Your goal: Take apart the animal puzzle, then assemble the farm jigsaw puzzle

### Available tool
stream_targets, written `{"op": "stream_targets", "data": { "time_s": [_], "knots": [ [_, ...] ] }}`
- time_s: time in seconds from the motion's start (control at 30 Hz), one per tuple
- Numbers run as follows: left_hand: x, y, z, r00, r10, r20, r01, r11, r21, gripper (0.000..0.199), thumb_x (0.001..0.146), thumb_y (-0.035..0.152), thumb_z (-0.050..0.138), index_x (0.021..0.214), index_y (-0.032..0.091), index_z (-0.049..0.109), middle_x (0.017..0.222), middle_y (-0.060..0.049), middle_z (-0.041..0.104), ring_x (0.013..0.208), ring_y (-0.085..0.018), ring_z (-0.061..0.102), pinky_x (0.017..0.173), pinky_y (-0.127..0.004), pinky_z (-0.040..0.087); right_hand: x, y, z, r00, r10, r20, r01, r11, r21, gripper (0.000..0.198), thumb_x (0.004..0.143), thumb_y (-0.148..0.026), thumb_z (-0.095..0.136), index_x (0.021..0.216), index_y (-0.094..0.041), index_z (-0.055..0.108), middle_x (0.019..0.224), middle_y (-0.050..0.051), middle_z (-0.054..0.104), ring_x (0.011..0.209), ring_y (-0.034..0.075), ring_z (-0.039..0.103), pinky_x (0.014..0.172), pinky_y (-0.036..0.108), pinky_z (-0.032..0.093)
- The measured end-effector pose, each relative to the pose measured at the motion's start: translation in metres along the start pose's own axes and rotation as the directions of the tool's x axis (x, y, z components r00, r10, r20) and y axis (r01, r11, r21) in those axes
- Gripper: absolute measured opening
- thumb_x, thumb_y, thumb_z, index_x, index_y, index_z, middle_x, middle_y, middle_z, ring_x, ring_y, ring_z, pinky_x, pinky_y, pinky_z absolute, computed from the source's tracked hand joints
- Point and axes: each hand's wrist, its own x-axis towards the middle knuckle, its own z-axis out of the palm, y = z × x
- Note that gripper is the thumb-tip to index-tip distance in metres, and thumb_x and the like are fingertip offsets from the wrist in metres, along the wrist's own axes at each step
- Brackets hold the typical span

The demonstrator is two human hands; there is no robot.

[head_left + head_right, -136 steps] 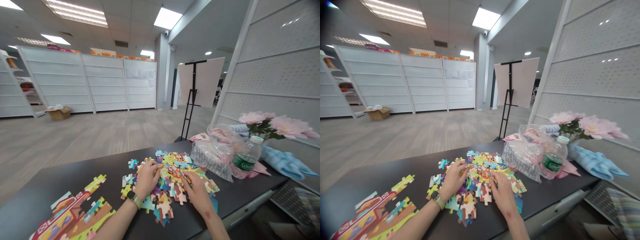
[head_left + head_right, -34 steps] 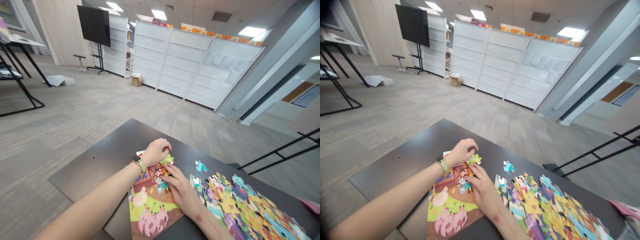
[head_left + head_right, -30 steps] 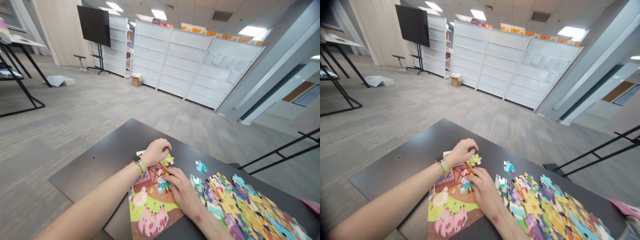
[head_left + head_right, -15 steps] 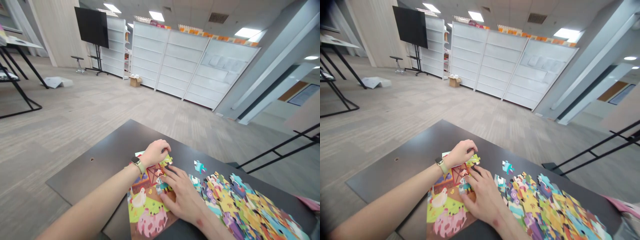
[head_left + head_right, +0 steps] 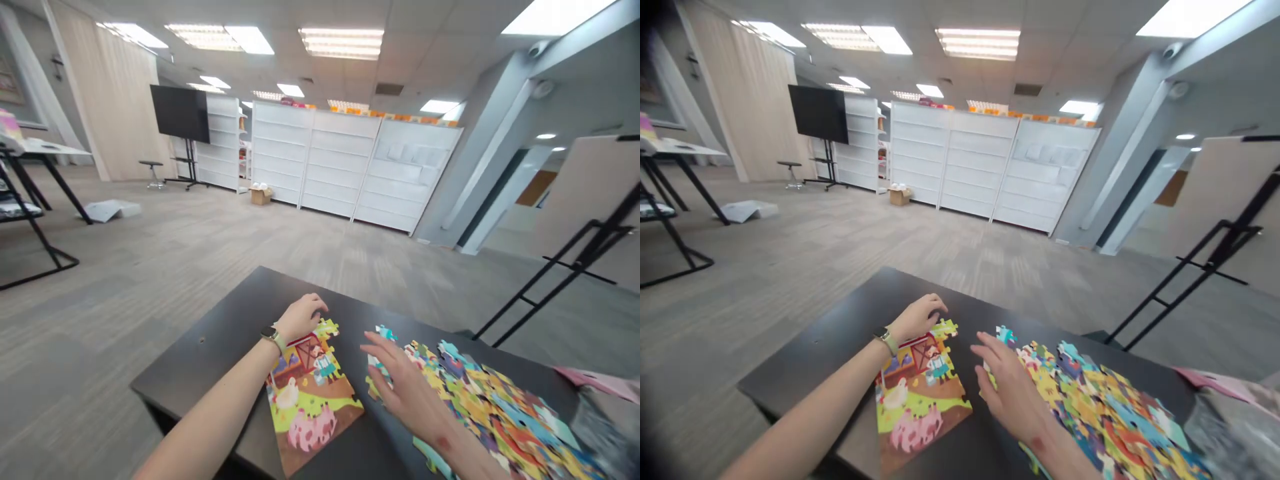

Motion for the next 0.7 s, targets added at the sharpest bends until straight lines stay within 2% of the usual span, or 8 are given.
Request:
{"op": "stream_targets", "data": {
  "time_s": [0.1, 0.2, 0.27, 0.37, 0.47, 0.6, 0.7],
  "knots": [
    [-0.002, 0.011, -0.003, 0.998, -0.031, 0.050, 0.028, 0.997, 0.066, 0.029, 0.088, 0.013, 0.051, 0.105, 0.023, 0.072, 0.110, -0.006, 0.067, 0.107, -0.022, 0.062, 0.097, -0.032, 0.048, -0.058, 0.008, -0.016, 0.995, 0.084, -0.061, -0.089, 0.993, -0.081, 0.037, 0.097, -0.040, 0.054, 0.130, -0.028, 0.063, 0.146, 0.011, 0.056, 0.135, 0.032, 0.052, 0.110, 0.056, 0.047],
    [-0.009, 0.034, 0.003, 0.990, -0.099, 0.098, 0.083, 0.985, 0.149, 0.018, 0.086, 0.022, 0.057, 0.091, 0.021, 0.074, 0.097, -0.009, 0.069, 0.101, -0.027, 0.063, 0.092, -0.037, 0.050, -0.109, 0.016, -0.012, 0.984, 0.174, -0.030, -0.176, 0.974, -0.143, 0.054, 0.092, -0.051, 0.060, 0.142, -0.031, 0.056, 0.155, 0.011, 0.044, 0.141, 0.037, 0.045, 0.110, 0.061, 0.045],
    [-0.019, 0.051, 0.011, 0.982, -0.159, 0.103, 0.135, 0.969, 0.208, 0.017, 0.084, 0.028, 0.059, 0.089, 0.021, 0.073, 0.098, -0.011, 0.068, 0.103, -0.032, 0.062, 0.090, -0.043, 0.049, -0.128, 0.020, -0.004, 0.974, 0.228, 0.008, -0.224, 0.963, -0.150, 0.058, 0.092, -0.055, 0.058, 0.145, -0.033, 0.053, 0.158, 0.009, 0.041, 0.144, 0.038, 0.039, 0.112, 0.062, 0.041],
    [-0.042, 0.071, 0.022, 0.969, -0.235, 0.077, 0.206, 0.939, 0.274, 0.031, 0.084, 0.038, 0.059, 0.107, 0.021, 0.071, 0.112, -0.016, 0.065, 0.111, -0.040, 0.058, 0.091, -0.053, 0.046, -0.134, 0.021, 0.000, 0.960, 0.280, -0.024, -0.280, 0.951, -0.127, 0.049, 0.096, -0.050, 0.055, 0.138, -0.027, 0.060, 0.152, 0.011, 0.049, 0.143, 0.035, 0.041, 0.114, 0.061, 0.037],
    [-0.068, 0.082, 0.025, 0.962, -0.260, 0.082, 0.225, 0.927, 0.301, 0.050, 0.084, 0.050, 0.060, 0.124, 0.021, 0.065, 0.126, -0.018, 0.062, 0.118, -0.044, 0.054, 0.096, -0.058, 0.043, -0.130, 0.016, -0.004, 0.956, 0.277, -0.101, -0.289, 0.947, -0.139, 0.037, 0.096, -0.040, 0.057, 0.125, -0.021, 0.068, 0.143, 0.013, 0.059, 0.135, 0.032, 0.051, 0.112, 0.057, 0.040],
    [-0.093, 0.082, 0.021, 0.967, -0.224, 0.124, 0.179, 0.938, 0.298, 0.059, 0.088, 0.059, 0.057, 0.137, 0.026, 0.058, 0.146, -0.013, 0.053, 0.137, -0.041, 0.042, 0.110, -0.055, 0.034, -0.130, 0.013, -0.008, 0.941, 0.301, -0.156, -0.321, 0.940, -0.119, 0.023, 0.095, -0.022, 0.055, 0.110, -0.019, 0.072, 0.125, 0.009, 0.068, 0.121, 0.025, 0.059, 0.108, 0.044, 0.044],
    [-0.106, 0.079, 0.014, 0.974, -0.166, 0.157, 0.117, 0.953, 0.279, 0.059, 0.091, 0.059, 0.056, 0.140, 0.026, 0.056, 0.152, -0.009, 0.049, 0.143, -0.036, 0.036, 0.117, -0.050, 0.026, -0.134, 0.015, -0.006, 0.917, 0.350, -0.191, -0.371, 0.925, -0.087, 0.025, 0.093, -0.011, 0.051, 0.102, -0.016, 0.073, 0.111, 0.010, 0.072, 0.110, 0.024, 0.061, 0.101, 0.038, 0.045]
  ]
}}
